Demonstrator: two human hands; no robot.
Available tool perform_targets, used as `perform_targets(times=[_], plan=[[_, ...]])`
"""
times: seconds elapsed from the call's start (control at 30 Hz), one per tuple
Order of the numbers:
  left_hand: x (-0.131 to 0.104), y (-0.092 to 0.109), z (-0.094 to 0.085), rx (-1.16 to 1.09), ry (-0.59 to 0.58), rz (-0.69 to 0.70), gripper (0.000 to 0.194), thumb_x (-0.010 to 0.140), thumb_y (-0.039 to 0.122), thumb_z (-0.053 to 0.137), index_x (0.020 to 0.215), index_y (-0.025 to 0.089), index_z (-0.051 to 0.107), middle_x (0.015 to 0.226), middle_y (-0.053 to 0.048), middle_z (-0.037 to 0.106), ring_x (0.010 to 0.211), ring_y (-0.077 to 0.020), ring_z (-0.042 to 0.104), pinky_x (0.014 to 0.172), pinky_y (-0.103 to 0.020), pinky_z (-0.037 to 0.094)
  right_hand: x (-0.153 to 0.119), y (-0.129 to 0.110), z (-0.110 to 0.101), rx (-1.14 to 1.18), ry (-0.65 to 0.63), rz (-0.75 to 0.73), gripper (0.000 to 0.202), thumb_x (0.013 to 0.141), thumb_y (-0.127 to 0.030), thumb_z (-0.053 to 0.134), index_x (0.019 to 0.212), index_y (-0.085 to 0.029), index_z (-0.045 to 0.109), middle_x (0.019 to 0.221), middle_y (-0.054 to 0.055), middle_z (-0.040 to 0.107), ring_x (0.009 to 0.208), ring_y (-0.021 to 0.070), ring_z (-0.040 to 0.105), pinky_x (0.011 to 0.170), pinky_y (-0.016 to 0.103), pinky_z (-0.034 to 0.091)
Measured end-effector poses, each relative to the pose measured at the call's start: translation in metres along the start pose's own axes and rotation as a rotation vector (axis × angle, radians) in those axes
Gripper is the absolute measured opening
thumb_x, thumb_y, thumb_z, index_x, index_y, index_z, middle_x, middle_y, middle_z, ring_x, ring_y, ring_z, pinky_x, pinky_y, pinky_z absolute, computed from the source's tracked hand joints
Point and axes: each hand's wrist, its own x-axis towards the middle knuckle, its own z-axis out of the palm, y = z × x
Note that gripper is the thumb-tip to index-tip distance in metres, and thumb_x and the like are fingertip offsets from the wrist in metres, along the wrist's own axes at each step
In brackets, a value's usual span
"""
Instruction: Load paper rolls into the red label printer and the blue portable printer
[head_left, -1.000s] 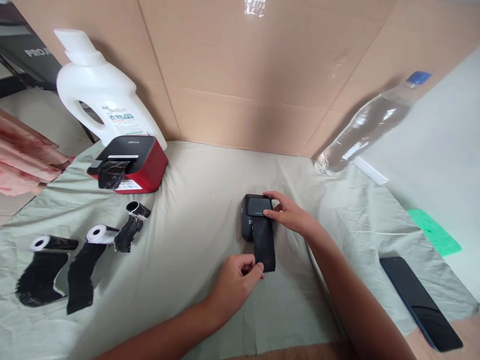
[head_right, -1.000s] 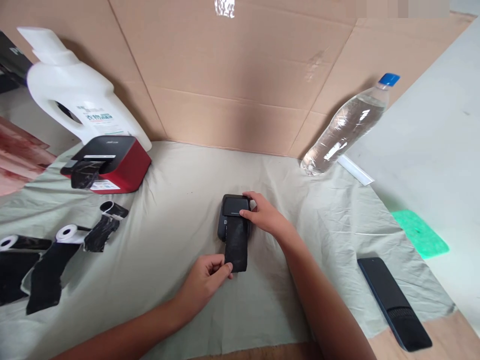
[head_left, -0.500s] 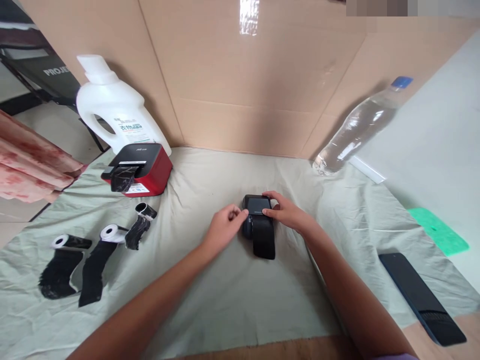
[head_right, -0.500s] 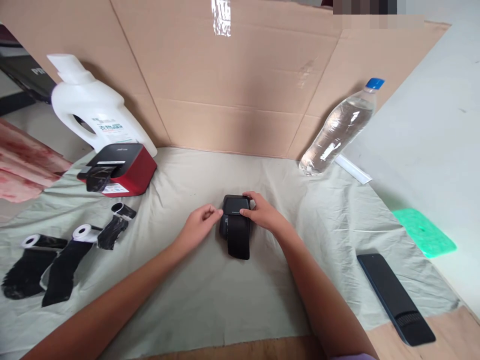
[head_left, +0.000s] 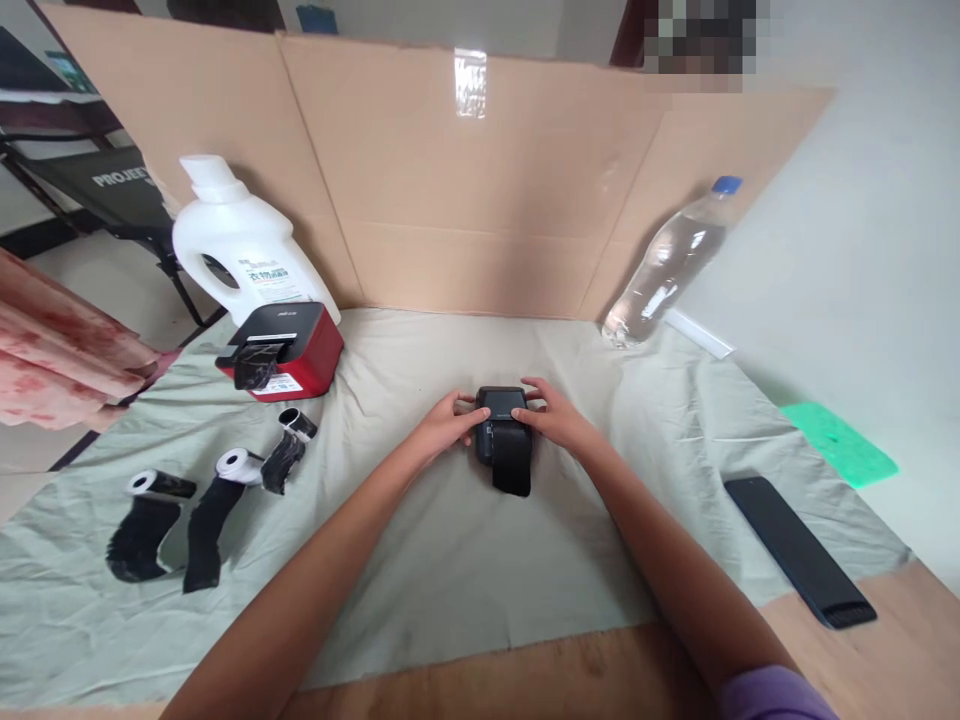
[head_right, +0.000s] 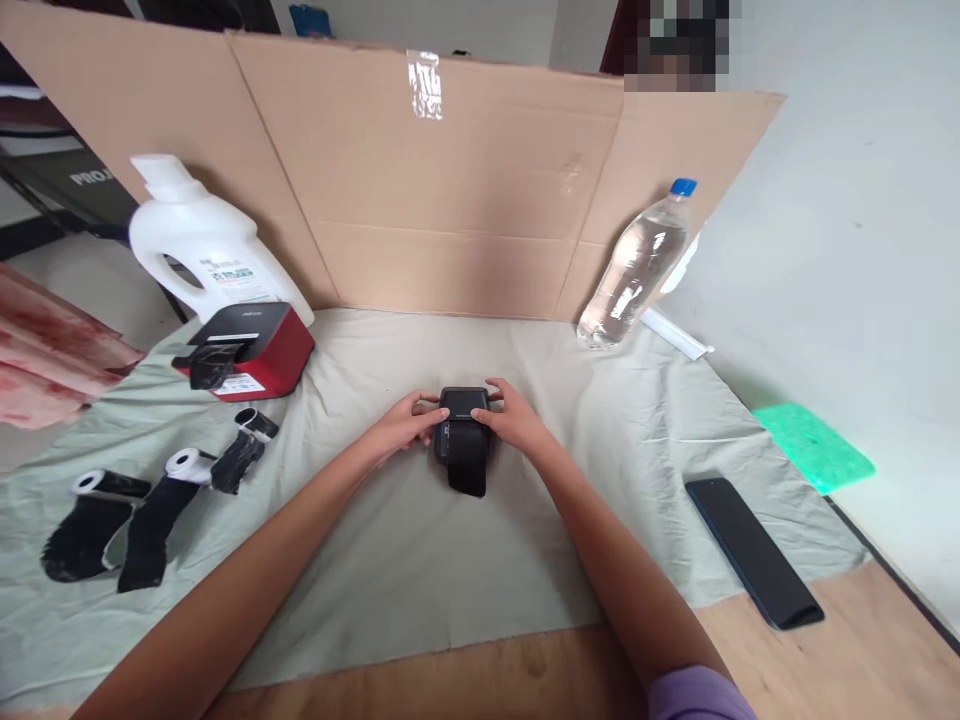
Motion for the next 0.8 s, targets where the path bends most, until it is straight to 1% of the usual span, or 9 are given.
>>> perform_targets(times=[0.03, 0.1, 0.2, 0.33, 0.47, 0.53, 0.6, 0.73, 0.8], plan=[[0.0, -0.003, 0.002, 0.014, 0.056, 0.054, 0.049, 0.079, 0.044, 0.072, 0.119, 0.019, 0.057, 0.108, -0.01, 0.071, 0.066, -0.0155, 0.066, 0.05, -0.023, 0.044, -0.004, 0.005, 0.003, -0.001, 0.067, -0.035, 0.06, 0.08, -0.03, 0.068, 0.137, -0.021, 0.052, 0.127, 0.013, 0.063, 0.072, 0.0143, 0.062, 0.073, 0.034, 0.055], [-0.003, -0.011, 0.009, 0.027, 0.153, 0.202, 0.052, 0.081, 0.04, 0.07, 0.126, 0.018, 0.058, 0.13, -0.013, 0.065, 0.094, -0.0221, 0.071, 0.073, -0.03, 0.056, -0.014, 0.015, 0.01, 0.057, 0.174, -0.106, 0.051, 0.084, -0.03, 0.061, 0.134, -0.018, 0.057, 0.122, 0.013, 0.066, 0.086, 0.0197, 0.067, 0.083, 0.04, 0.055], [-0.01, -0.027, 0.022, -0.037, 0.172, 0.349, 0.051, 0.085, 0.037, 0.063, 0.131, 0.016, 0.061, 0.138, -0.011, 0.061, 0.125, -0.0258, 0.06, 0.108, -0.037, 0.046, -0.032, 0.026, 0.019, 0.207, 0.22, -0.17, 0.041, 0.088, -0.033, 0.053, 0.125, -0.02, 0.066, 0.125, 0.011, 0.068, 0.11, 0.0244, 0.066, 0.099, 0.044, 0.051], [-0.02, -0.043, 0.036, -0.137, 0.176, 0.32, 0.055, 0.087, 0.035, 0.058, 0.138, 0.013, 0.057, 0.147, -0.011, 0.052, 0.135, -0.0266, 0.051, 0.116, -0.041, 0.037, -0.051, 0.029, 0.031, 0.26, 0.214, -0.197, 0.042, 0.089, -0.042, 0.054, 0.123, -0.023, 0.07, 0.132, 0.005, 0.066, 0.128, 0.0252, 0.057, 0.116, 0.047, 0.035], [-0.017, -0.038, 0.051, -0.195, 0.185, 0.32, 0.053, 0.086, 0.031, 0.058, 0.136, 0.015, 0.059, 0.146, -0.01, 0.053, 0.137, -0.027, 0.049, 0.118, -0.042, 0.033, -0.054, 0.027, 0.028, 0.347, 0.274, -0.167, 0.049, 0.087, -0.048, 0.058, 0.127, -0.023, 0.069, 0.138, 0.005, 0.062, 0.133, 0.0258, 0.053, 0.119, 0.046, 0.03], [-0.005, -0.025, 0.065, -0.213, 0.144, 0.363, 0.051, 0.085, 0.029, 0.058, 0.134, 0.016, 0.061, 0.142, -0.008, 0.057, 0.134, -0.0269, 0.052, 0.117, -0.042, 0.034, -0.049, 0.027, 0.013, 0.406, 0.328, -0.157, 0.05, 0.085, -0.049, 0.06, 0.127, -0.022, 0.068, 0.136, 0.005, 0.063, 0.129, 0.0267, 0.056, 0.116, 0.046, 0.034], [0.014, -0.005, 0.087, -0.244, 0.086, 0.414, 0.049, 0.085, 0.026, 0.056, 0.133, 0.016, 0.063, 0.139, -0.007, 0.061, 0.131, -0.0261, 0.054, 0.115, -0.041, 0.037, -0.04, 0.03, -0.012, 0.454, 0.398, -0.17, 0.05, 0.084, -0.049, 0.062, 0.124, -0.021, 0.07, 0.131, 0.006, 0.066, 0.125, 0.0273, 0.059, 0.112, 0.046, 0.039], [0.065, 0.043, 0.147, -0.232, 0.032, 0.467, 0.046, 0.084, 0.019, 0.055, 0.129, 0.016, 0.065, 0.128, -0.006, 0.068, 0.121, -0.0242, 0.061, 0.106, -0.036, 0.044, -0.012, 0.044, -0.082, 0.522, 0.586, -0.247, 0.043, 0.082, -0.048, 0.062, 0.108, -0.018, 0.077, 0.112, 0.006, 0.075, 0.114, 0.0255, 0.063, 0.1, 0.039, 0.047], [0.091, 0.064, 0.182, -0.186, 0.023, 0.462, 0.045, 0.083, 0.016, 0.056, 0.128, 0.016, 0.066, 0.118, -0.005, 0.072, 0.114, -0.0232, 0.064, 0.102, -0.033, 0.045, 0.002, 0.058, -0.116, 0.575, 0.703, -0.226, 0.041, 0.08, -0.047, 0.061, 0.1, -0.016, 0.077, 0.101, 0.005, 0.076, 0.104, 0.0236, 0.066, 0.091, 0.034, 0.05]])
